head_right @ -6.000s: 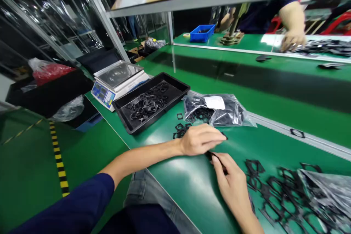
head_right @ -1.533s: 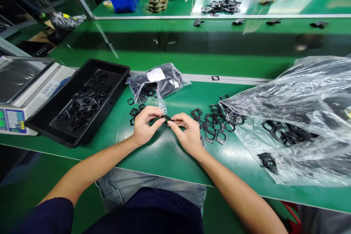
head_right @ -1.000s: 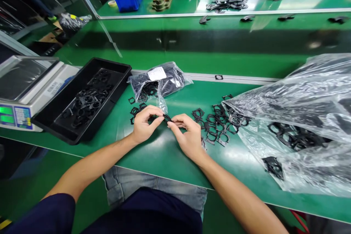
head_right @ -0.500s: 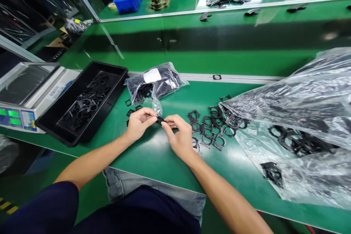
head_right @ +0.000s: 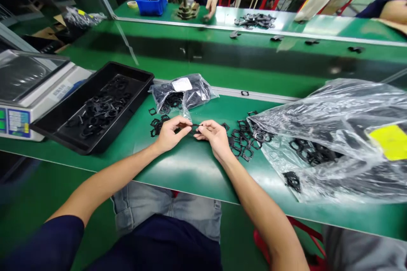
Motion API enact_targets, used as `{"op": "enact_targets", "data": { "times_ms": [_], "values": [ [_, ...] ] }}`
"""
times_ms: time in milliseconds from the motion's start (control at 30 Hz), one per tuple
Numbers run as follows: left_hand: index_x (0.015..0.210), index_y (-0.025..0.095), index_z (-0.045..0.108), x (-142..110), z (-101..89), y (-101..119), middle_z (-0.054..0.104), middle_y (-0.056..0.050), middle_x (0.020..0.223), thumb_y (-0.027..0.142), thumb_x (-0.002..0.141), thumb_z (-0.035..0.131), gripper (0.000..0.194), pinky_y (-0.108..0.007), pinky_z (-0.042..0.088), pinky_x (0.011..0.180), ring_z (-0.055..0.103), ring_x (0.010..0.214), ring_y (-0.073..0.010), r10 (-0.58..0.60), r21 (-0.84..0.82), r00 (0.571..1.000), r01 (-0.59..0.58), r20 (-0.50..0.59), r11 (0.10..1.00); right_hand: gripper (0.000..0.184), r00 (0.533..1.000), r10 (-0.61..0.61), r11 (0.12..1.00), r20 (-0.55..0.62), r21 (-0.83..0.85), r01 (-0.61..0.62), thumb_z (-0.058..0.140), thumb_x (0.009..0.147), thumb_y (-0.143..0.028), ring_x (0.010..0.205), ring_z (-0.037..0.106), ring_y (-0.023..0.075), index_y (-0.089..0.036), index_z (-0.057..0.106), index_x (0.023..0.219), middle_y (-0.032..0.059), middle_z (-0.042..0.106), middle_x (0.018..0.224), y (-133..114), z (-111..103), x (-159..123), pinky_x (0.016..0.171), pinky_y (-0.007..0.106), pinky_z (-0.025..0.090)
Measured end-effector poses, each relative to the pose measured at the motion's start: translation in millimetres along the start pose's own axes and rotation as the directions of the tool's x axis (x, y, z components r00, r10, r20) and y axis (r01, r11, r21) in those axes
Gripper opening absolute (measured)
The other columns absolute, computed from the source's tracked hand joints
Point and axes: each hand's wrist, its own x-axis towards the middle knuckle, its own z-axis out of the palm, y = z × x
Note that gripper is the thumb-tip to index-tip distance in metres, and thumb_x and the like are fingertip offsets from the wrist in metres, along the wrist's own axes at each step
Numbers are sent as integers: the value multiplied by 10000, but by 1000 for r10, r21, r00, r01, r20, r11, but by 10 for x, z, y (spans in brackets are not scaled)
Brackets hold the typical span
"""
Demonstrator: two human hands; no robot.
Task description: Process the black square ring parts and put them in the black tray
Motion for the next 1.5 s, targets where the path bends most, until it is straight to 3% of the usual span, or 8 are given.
{"op": "enact_targets", "data": {
  "times_ms": [200,400,567,733,867,967,1333,1500],
  "values": [
    [877,176,694,36,-12,22,706,-43,823,245,935,633,109,-280,544,751,669,779,-144,236,96,972,-234,-9,967,429,992,-107,990,-71,-104,100,931,593,-490,580,693,134,-189,659,733,-22,683,668,-26,-4,3,615,262,610],
    [1020,191,701,14,-6,7,712,-62,928,174,953,564,153,-301,547,822,676,877,-157,309,130,949,-314,53,941,436,999,30,999,-36,11,-30,932,598,-471,513,650,105,-198,645,779,-33,687,655,-69,-19,-18,543,220,571],
    [961,199,713,-3,-11,-33,682,-45,890,199,930,606,111,-273,539,773,660,826,-145,295,215,952,-307,84,927,435,1000,11,1000,-23,9,-10,904,646,-483,471,617,98,-214,589,778,-68,627,605,-40,-19,-25,525,226,555],
    [888,176,694,35,-16,-13,699,-47,866,203,923,625,82,-283,530,790,659,826,-150,256,167,966,-256,23,952,311,985,-173,968,-16,-187,167,710,848,-515,546,616,132,-212,645,866,-28,613,650,16,-17,-61,585,281,553],
    [834,166,682,58,-13,21,680,-23,764,241,913,660,111,-255,496,697,623,714,-129,195,144,981,-190,-20,971,129,896,-444,820,11,-399,411,683,863,-349,755,634,170,-225,671,895,23,634,857,9,-20,-95,697,317,560],
    [831,166,687,48,-10,41,682,-18,752,257,911,669,122,-252,490,689,624,702,-127,161,119,987,-158,-20,980,51,839,-538,724,83,-465,510,675,855,-254,818,628,184,-228,656,895,38,640,924,-1,-23,-106,750,335,556],
    [857,172,682,1,-68,35,679,-18,770,147,891,672,43,-241,496,683,628,711,-115,222,48,971,-226,84,973,73,798,-547,619,252,-520,589,673,904,-171,800,605,195,-227,632,880,30,642,826,-46,-76,-176,736,349,501],
    [875,175,680,8,-91,31,671,-14,771,129,885,671,47,-235,495,680,619,717,-112,115,16,983,-118,143,993,70,842,-494,659,219,-537,526,677,916,-180,784,596,192,-228,641,879,39,642,827,-40,-87,-206,695,339,494]
  ]
}}
